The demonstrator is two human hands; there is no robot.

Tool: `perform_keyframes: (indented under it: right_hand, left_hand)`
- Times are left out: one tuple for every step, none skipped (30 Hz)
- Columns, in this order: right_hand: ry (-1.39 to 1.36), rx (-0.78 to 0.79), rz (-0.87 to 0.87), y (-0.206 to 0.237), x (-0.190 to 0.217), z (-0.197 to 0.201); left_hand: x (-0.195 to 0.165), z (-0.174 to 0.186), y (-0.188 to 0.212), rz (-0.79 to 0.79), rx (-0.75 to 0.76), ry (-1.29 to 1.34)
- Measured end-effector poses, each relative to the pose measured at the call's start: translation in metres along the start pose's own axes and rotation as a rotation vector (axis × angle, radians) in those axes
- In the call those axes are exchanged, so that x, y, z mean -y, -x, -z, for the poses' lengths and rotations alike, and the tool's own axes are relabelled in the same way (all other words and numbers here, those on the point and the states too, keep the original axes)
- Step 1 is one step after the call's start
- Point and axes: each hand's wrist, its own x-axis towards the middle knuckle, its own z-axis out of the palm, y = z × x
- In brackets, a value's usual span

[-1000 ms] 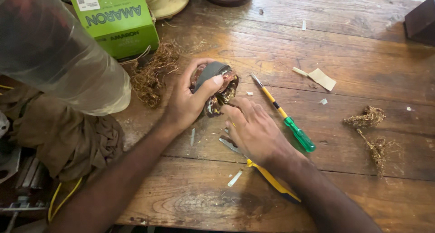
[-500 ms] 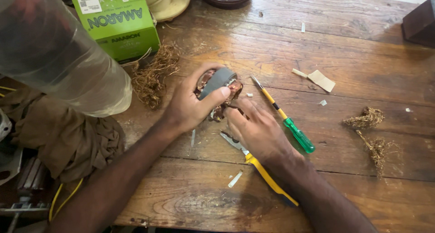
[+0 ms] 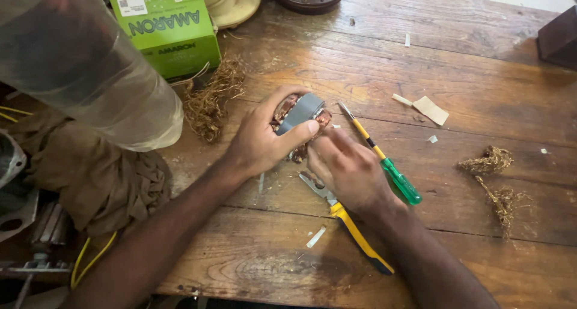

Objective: The person holds an electric motor armature on a wooden workbench and uses pliers and screwdrivers to pry and pull at its copper windings, working around the component and repositioning it while extracting material from the slots.

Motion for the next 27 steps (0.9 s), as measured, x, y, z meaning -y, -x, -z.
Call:
perform_keyframes:
  right_hand:
    - [-0.092,-0.037,-0.157,-0.001,0.004,-0.002]
    - [-0.183,-0.074,-0.312,-0.001,0.009,-0.003]
    - [-0.181,-0.075,-0.310,-0.002,0.012,-0.003]
    - [-0.178,-0.077,-0.309,-0.002,0.015,-0.002]
    - [-0.177,-0.081,-0.312,-0.003,0.019,-0.002]
    - [-0.185,-0.033,-0.315,-0.004,0.022,-0.002]
    - [-0.191,0.016,-0.318,-0.005,0.025,-0.002]
    - [-0.198,0.065,-0.322,-0.007,0.028,-0.003]
    - [-0.215,0.069,-0.314,-0.008,0.029,-0.002]
    - [-0.230,0.073,-0.305,-0.010,0.029,-0.002]
    - [-0.246,0.076,-0.295,-0.011,0.028,-0.001]
    - [-0.260,0.118,-0.317,-0.012,0.028,0.000]
    - [-0.274,0.158,-0.335,-0.013,0.027,0.000]
    - [-0.290,0.200,-0.354,-0.013,0.026,0.000]
    - [-0.303,0.176,-0.346,-0.013,0.025,0.000]
    - [-0.319,0.152,-0.337,-0.012,0.025,0.000]
    - [-0.335,0.134,-0.326,-0.011,0.025,-0.001]
    - [-0.315,0.158,-0.347,-0.010,0.024,-0.003]
    - [-0.294,0.180,-0.369,-0.009,0.024,-0.005]
    - [-0.272,0.203,-0.395,-0.007,0.023,-0.008]
    - [-0.252,0.181,-0.357,-0.005,0.021,-0.010]
    - [-0.232,0.157,-0.320,-0.003,0.018,-0.012]
    - [-0.213,0.134,-0.281,-0.002,0.015,-0.013]
    - [-0.101,0.119,-0.159,-0.001,0.011,-0.015]
    - [0.012,0.104,-0.038,0.000,0.006,-0.015]
    - [0.124,0.089,0.084,0.001,0.002,-0.015]
    - [0.133,0.033,0.102,0.001,0.000,-0.015]
  left_hand:
    - [0.000,0.000,0.000,0.024,0.005,0.041]
    - [0.001,0.001,0.001,0.047,0.009,0.081]
    - [0.002,0.001,0.001,0.044,0.001,0.121]
    - [0.004,0.000,0.001,0.040,-0.007,0.161]
    - [0.005,0.000,0.000,0.037,-0.010,0.198]
    - [0.007,0.000,0.001,0.039,-0.008,0.206]
    - [0.009,-0.001,0.000,0.041,-0.008,0.214]
    - [0.011,-0.001,0.000,0.043,-0.006,0.223]
    - [0.013,-0.001,-0.001,0.042,-0.020,0.247]
    - [0.015,-0.003,-0.003,0.039,-0.037,0.272]
    - [0.016,-0.003,-0.003,0.035,-0.053,0.297]
    - [0.016,-0.004,-0.004,0.033,-0.056,0.286]
    - [0.017,-0.004,-0.004,0.029,-0.061,0.272]
    - [0.016,-0.005,-0.003,0.027,-0.066,0.258]
    - [0.016,-0.005,-0.003,0.025,-0.056,0.243]
    - [0.015,-0.005,-0.002,0.025,-0.048,0.225]
    - [0.014,-0.005,-0.001,0.027,-0.044,0.211]
    - [0.014,-0.004,-0.001,0.031,-0.045,0.174]
    - [0.013,-0.004,0.000,0.033,-0.044,0.136]
    - [0.012,-0.003,0.000,0.036,-0.040,0.101]
    - [0.012,-0.003,0.000,0.021,-0.030,0.080]
    - [0.012,-0.002,0.000,0.005,-0.019,0.059]
    - [0.012,-0.001,0.000,-0.011,-0.010,0.038]
    - [0.012,-0.001,-0.001,-0.007,0.007,0.013]
    - [0.012,0.000,-0.001,-0.003,0.025,-0.010]
    - [0.012,0.000,-0.002,0.001,0.043,-0.032]
    - [0.012,0.001,-0.002,-0.016,0.067,-0.045]
